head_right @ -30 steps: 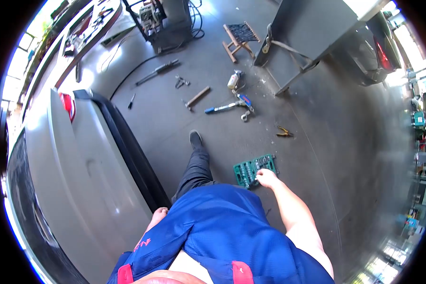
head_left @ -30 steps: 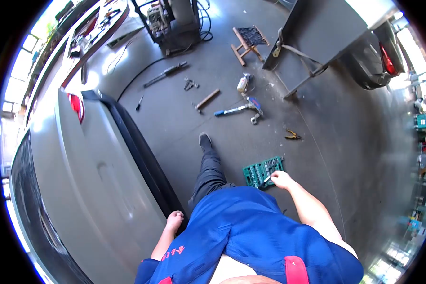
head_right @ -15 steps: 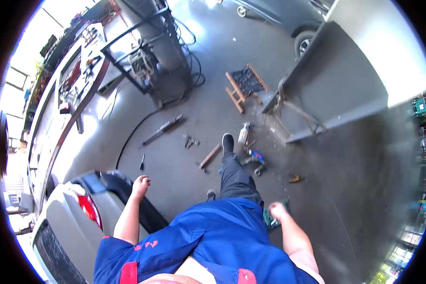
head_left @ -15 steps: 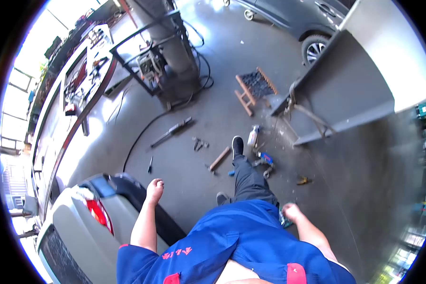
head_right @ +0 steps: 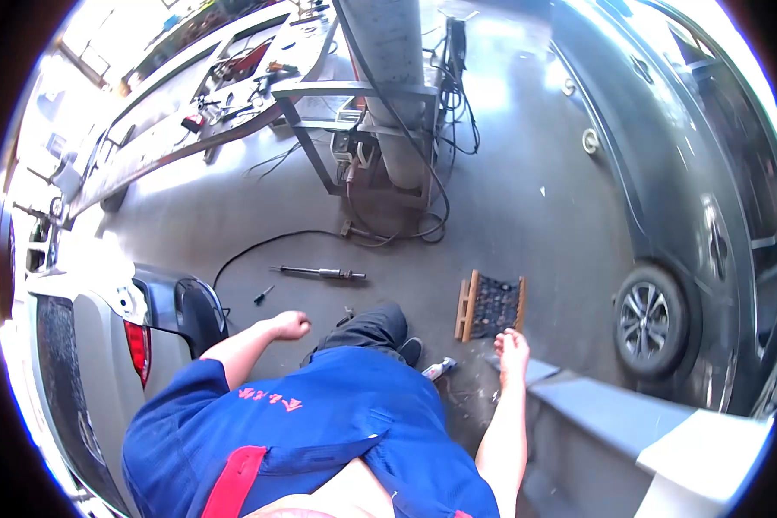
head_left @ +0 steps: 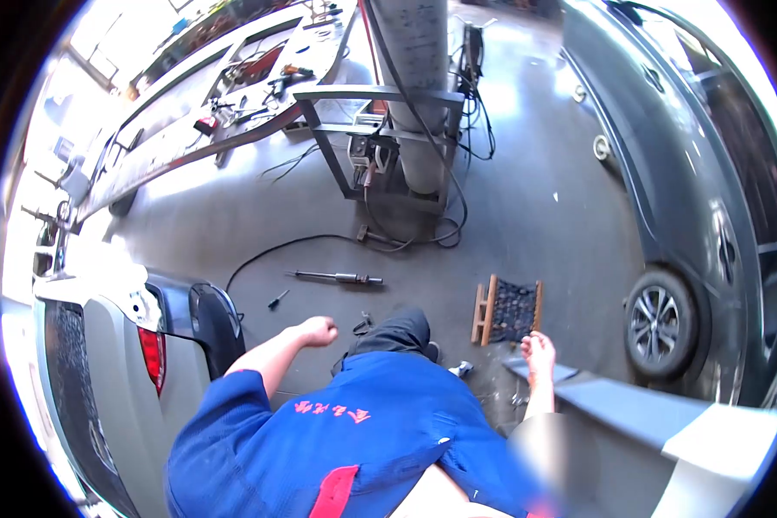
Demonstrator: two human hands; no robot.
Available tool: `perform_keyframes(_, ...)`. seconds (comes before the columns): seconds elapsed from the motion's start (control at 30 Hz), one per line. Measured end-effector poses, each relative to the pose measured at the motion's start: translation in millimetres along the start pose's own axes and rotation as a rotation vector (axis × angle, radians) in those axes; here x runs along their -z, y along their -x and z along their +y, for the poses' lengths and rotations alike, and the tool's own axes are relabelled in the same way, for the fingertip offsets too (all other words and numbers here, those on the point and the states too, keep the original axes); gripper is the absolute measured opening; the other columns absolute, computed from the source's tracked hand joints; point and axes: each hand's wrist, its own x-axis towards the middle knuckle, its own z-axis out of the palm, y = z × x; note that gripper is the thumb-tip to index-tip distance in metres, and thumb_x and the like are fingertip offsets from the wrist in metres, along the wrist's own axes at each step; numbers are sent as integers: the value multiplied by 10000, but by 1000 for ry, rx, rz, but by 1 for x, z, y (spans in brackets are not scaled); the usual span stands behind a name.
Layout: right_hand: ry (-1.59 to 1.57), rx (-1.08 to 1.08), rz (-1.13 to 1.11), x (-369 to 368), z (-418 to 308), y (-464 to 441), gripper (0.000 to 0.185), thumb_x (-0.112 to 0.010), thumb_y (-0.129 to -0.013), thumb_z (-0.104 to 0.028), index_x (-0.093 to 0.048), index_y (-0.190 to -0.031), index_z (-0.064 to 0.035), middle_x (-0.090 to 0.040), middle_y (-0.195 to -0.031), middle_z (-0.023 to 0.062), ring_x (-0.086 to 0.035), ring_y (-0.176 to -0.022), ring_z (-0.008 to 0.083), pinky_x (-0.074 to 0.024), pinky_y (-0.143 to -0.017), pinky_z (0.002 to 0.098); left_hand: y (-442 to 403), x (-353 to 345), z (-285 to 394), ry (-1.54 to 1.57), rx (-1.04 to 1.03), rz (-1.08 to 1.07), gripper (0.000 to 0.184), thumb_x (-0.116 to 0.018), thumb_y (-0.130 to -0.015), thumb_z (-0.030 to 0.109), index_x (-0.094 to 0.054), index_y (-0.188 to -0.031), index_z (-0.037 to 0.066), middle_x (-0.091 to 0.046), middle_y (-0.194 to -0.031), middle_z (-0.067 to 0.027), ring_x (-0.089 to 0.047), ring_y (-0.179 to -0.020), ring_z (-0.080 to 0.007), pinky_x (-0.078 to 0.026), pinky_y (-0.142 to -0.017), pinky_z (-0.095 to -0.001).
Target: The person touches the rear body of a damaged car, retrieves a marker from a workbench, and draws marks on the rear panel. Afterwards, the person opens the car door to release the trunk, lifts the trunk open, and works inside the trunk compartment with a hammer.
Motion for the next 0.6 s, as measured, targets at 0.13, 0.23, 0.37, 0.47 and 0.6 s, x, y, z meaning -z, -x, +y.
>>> perform_keyframes(0.13,32,62,-7,2,-78,-95,203,-536,-974,-177,-580,-1139,-69,-661,-911,26,-606,-738,95,-494,-638,227,-94,87,110,42,-63,121,369,-505,-822,248,-668,-1073,31,-658,-1078,-218,-613,-1047,-363,-483,-919,-425)
perform_keyframes(0.23,74,-52,36,21,-71,-151,197,-544,-968,-175,-580,-1103,-36,-638,-848,21,-575,-684,90,-493,-608,257,-175,159,211,7,-206,30,383,-509,-839,240,-629,-1126,17,-640,-1118,-216,-597,-1075,-361,-472,-933,-427)
perform_keyframes(0.37,1292,399,-441,135,82,-210,182,-553,-765,-137,-673,-645,-73,-656,-719,121,-613,-638,185,-486,-594,389,-257,251,361,-270,-441,-37,433,-535,-855,275,-581,-1215,39,-581,-1236,-193,-569,-1129,-347,-460,-963,-438)
perform_keyframes(0.47,886,-2,-208,149,44,-215,164,-546,-825,-143,-665,-802,-32,-670,-795,144,-632,-700,194,-508,-639,377,-318,309,464,-383,-630,-72,418,-566,-847,278,-580,-1197,50,-610,-1131,-196,-594,-1062,-368,-491,-905,-453)
perform_keyframes(0.6,202,-565,87,124,-12,-215,249,-535,-914,-152,-654,-1037,29,-690,-908,177,-660,-791,208,-542,-707,358,-378,379,572,-460,-802,-23,382,-571,-839,262,-583,-1157,50,-607,-1118,-186,-605,-1029,-354,-503,-870,-452)
